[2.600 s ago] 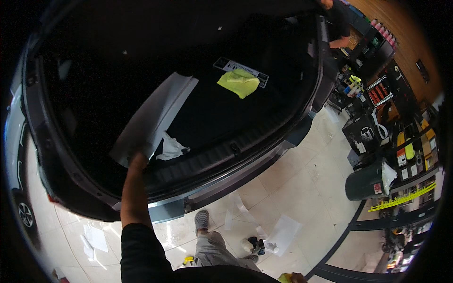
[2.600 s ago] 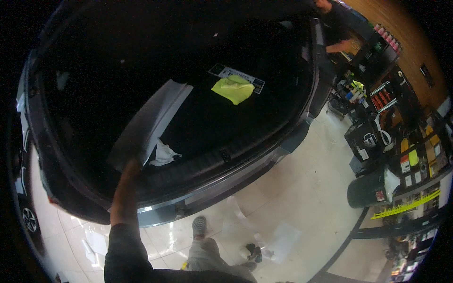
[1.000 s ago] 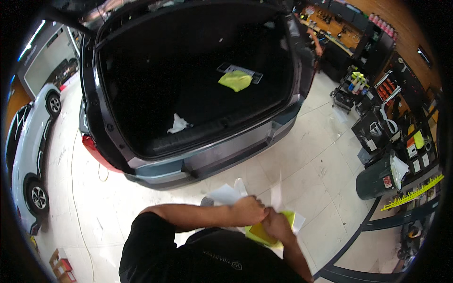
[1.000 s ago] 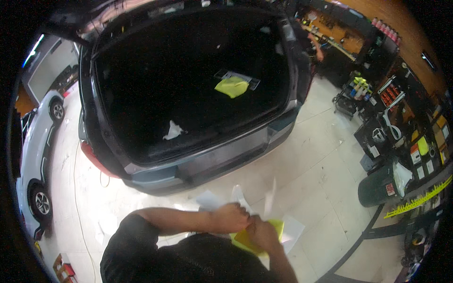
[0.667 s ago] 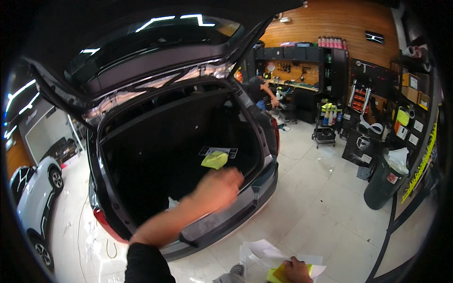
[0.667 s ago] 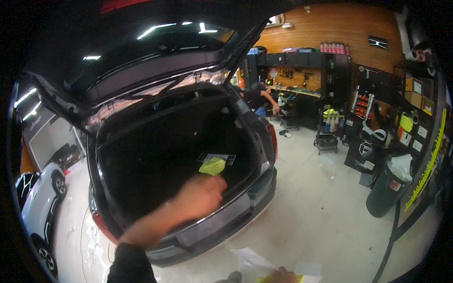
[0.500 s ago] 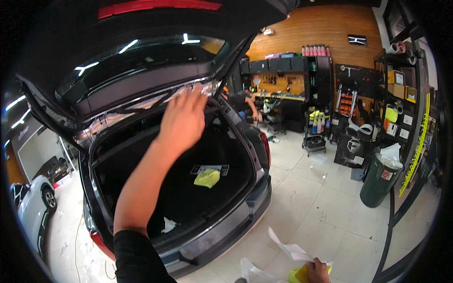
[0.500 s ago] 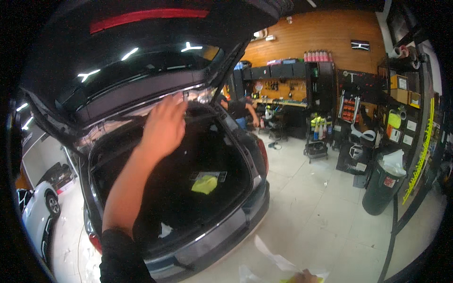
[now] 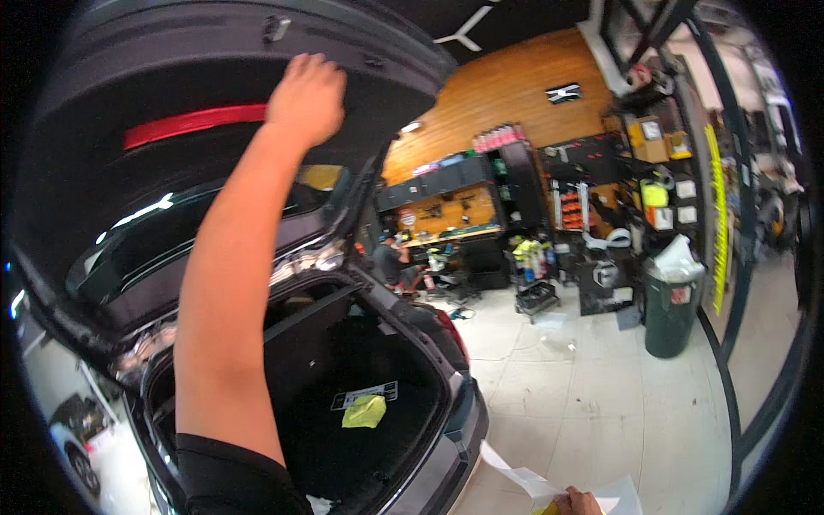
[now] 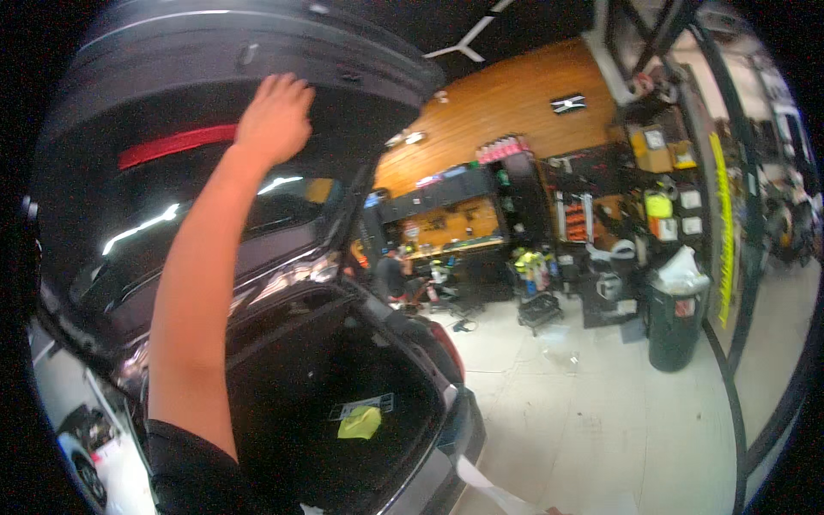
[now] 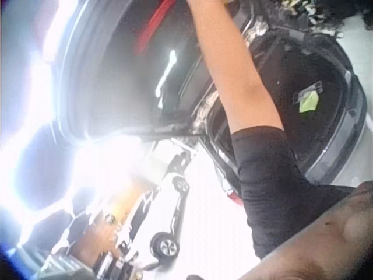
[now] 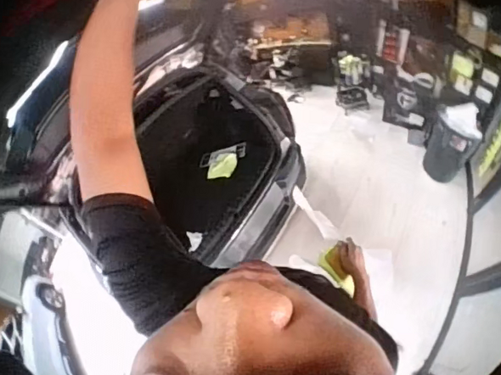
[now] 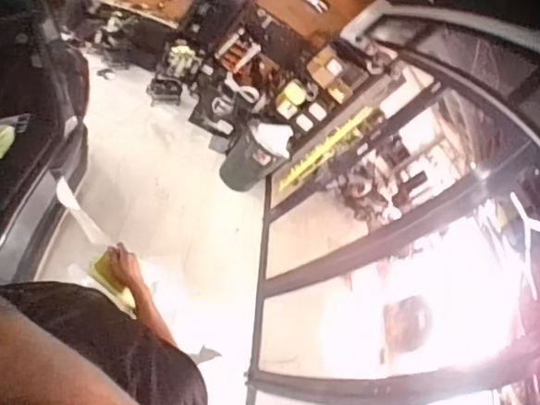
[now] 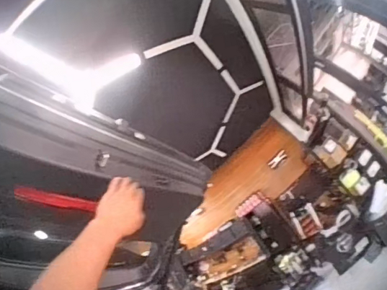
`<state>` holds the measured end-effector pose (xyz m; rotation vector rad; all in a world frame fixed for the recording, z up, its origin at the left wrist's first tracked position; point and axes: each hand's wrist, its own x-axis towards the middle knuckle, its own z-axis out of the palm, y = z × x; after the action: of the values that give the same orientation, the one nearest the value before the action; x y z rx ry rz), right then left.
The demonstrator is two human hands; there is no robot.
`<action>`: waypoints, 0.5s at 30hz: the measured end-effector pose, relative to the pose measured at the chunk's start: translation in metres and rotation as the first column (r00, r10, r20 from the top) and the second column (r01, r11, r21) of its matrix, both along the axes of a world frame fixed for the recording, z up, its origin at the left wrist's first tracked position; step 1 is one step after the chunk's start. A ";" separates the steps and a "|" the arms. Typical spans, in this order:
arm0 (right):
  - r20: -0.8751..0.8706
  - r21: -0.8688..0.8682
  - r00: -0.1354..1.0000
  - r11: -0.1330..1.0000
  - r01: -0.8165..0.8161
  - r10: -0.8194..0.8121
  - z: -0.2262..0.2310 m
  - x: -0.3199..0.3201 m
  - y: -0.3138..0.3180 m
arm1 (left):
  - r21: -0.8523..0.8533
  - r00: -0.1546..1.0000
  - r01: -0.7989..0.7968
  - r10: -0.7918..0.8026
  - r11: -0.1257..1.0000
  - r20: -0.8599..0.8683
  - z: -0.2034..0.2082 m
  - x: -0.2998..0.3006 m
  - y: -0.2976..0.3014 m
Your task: The person applies a protective film to the rear bumper of a car. They use a squeegee to smooth the film, a knife to trim the edges, and a heat gun to conform the material to the curves. The person also wipes the surface with a cloth and uses a spray bottle.
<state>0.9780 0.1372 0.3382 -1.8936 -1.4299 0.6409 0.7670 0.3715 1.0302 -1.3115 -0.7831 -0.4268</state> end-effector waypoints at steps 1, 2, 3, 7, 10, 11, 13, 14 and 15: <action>-0.027 0.036 0.999 0.999 -0.034 0.035 -0.004 -0.002 0.002 | 0.076 0.998 -0.051 0.054 0.996 -0.036 0.003 -0.010 0.015; 0.024 0.071 0.999 0.997 -0.027 0.026 -0.016 -0.004 0.002 | 0.151 0.993 -0.092 0.102 0.984 -0.058 0.003 -0.018 0.032; 0.090 0.108 0.996 0.994 -0.034 0.025 -0.014 -0.004 0.002 | 0.150 0.994 -0.106 0.109 0.983 -0.010 0.001 -0.018 0.038; 0.004 -0.024 0.998 0.998 0.055 -0.055 0.002 -0.005 -0.018 | 0.152 0.997 -0.056 0.064 0.987 -0.049 0.021 0.026 0.058; -0.060 -0.174 0.959 0.949 0.263 -0.276 0.057 -0.019 -0.037 | 0.121 0.996 -0.084 0.078 0.989 0.051 0.027 0.054 0.073; -0.068 -0.191 0.928 0.918 0.348 -0.366 0.064 -0.023 -0.041 | 0.105 0.994 0.039 -0.049 0.994 0.101 0.026 0.064 0.092; -0.112 -0.206 0.889 0.886 0.416 -0.444 0.059 -0.024 -0.060 | 0.090 0.981 0.048 -0.064 0.995 0.184 0.019 0.089 0.102; -0.082 -0.213 0.836 0.829 0.517 -0.542 0.054 -0.024 -0.069 | 0.069 0.972 0.050 -0.065 0.996 0.225 0.013 0.100 0.104; -0.045 -0.229 0.788 0.774 0.591 -0.614 0.051 -0.023 -0.083 | 0.074 0.971 0.022 -0.039 0.997 0.234 0.010 0.109 0.096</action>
<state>0.9546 0.0547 0.3892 -2.2712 -0.6161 0.5734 0.8762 0.4676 1.0405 -1.2211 -0.9377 -0.6377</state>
